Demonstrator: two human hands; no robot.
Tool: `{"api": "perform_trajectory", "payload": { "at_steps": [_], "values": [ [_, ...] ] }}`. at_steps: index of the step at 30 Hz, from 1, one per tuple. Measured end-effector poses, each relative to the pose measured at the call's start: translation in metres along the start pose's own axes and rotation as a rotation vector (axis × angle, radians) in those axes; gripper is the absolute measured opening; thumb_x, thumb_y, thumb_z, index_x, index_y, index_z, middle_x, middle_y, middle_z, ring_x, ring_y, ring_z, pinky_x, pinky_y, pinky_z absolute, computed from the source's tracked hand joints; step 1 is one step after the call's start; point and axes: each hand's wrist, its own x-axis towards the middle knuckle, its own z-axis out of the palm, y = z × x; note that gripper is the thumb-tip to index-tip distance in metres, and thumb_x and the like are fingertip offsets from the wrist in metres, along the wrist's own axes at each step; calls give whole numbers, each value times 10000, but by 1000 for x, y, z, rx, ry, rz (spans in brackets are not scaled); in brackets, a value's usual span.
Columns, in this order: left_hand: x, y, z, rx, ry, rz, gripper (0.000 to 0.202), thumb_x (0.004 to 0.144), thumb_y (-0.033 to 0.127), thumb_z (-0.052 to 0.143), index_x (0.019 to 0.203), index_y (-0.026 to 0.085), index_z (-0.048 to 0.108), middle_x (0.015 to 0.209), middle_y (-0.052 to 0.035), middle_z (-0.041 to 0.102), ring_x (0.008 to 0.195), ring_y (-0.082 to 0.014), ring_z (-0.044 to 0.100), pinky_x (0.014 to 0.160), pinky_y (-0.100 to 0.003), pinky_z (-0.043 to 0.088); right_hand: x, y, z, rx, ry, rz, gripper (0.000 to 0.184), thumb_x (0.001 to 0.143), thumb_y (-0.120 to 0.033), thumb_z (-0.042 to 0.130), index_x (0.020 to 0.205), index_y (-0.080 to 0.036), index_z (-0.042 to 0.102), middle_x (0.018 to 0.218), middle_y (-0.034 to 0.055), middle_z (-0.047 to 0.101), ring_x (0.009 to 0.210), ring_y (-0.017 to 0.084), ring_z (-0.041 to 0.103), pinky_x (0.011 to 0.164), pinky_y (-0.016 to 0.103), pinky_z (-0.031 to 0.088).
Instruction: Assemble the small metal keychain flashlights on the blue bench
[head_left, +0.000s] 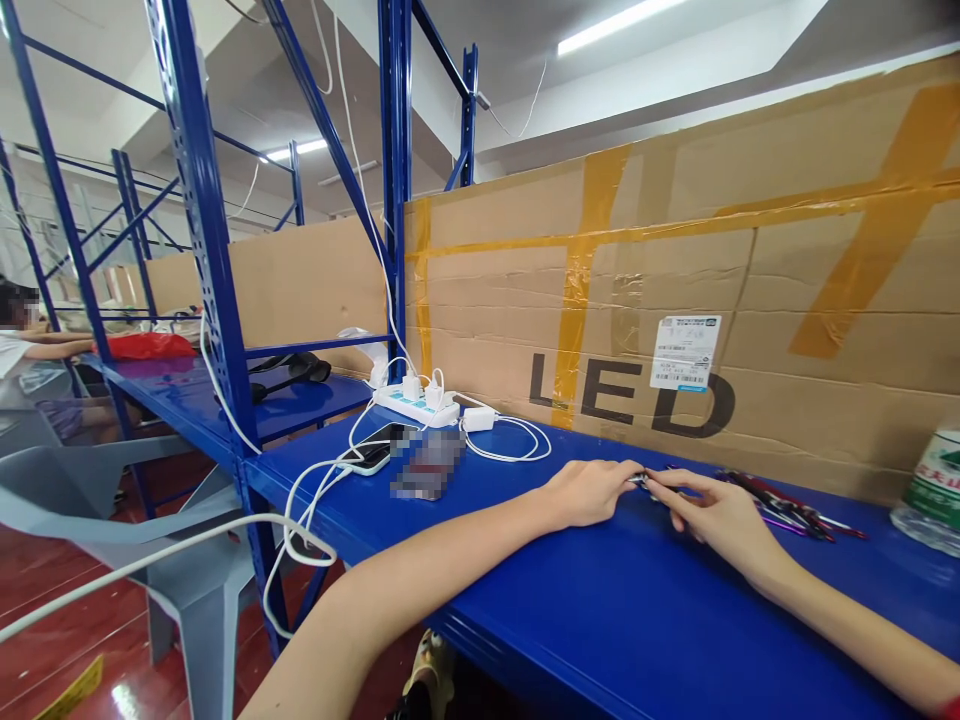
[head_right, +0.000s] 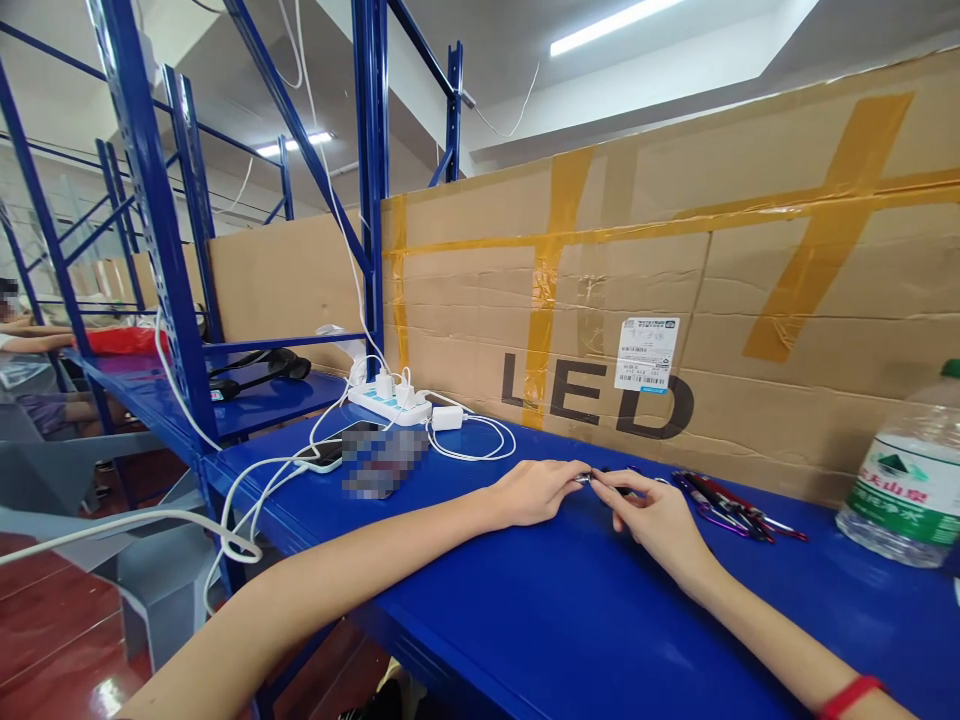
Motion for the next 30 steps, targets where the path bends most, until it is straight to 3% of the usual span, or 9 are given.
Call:
{"api": "perform_trajectory", "payload": {
  "at_steps": [3,10,22,30],
  "values": [
    [0,0,1,10,6,1,252,898,234,253,1130,217,351,1047,-31,564,948,-169,544,715,-259,447,-1,-1,-1,43,-7,130,509,531,-507,644,862,-121,655,376,-36,455,336,65,339,345,213,293],
    [0,1,-1,85,75,38,240,896,201,272,1093,185,407,937,-39,578,878,-149,553,771,-256,421,1,5,-2,152,-41,217,499,505,-459,680,881,-131,657,446,-37,463,403,65,353,363,200,278],
    [-3,3,-5,-31,25,98,149,893,203,312,1021,171,381,974,-58,579,910,-154,554,747,-251,423,0,4,-4,109,-55,206,452,486,-457,671,784,-118,670,394,-31,455,362,57,329,355,211,263],
    [-1,-1,2,25,106,191,132,889,210,312,946,148,414,881,-66,589,833,-159,565,723,-259,424,-2,3,-6,25,-120,196,437,516,-540,629,707,-147,634,419,-35,450,366,55,328,375,210,255]
  ]
}}
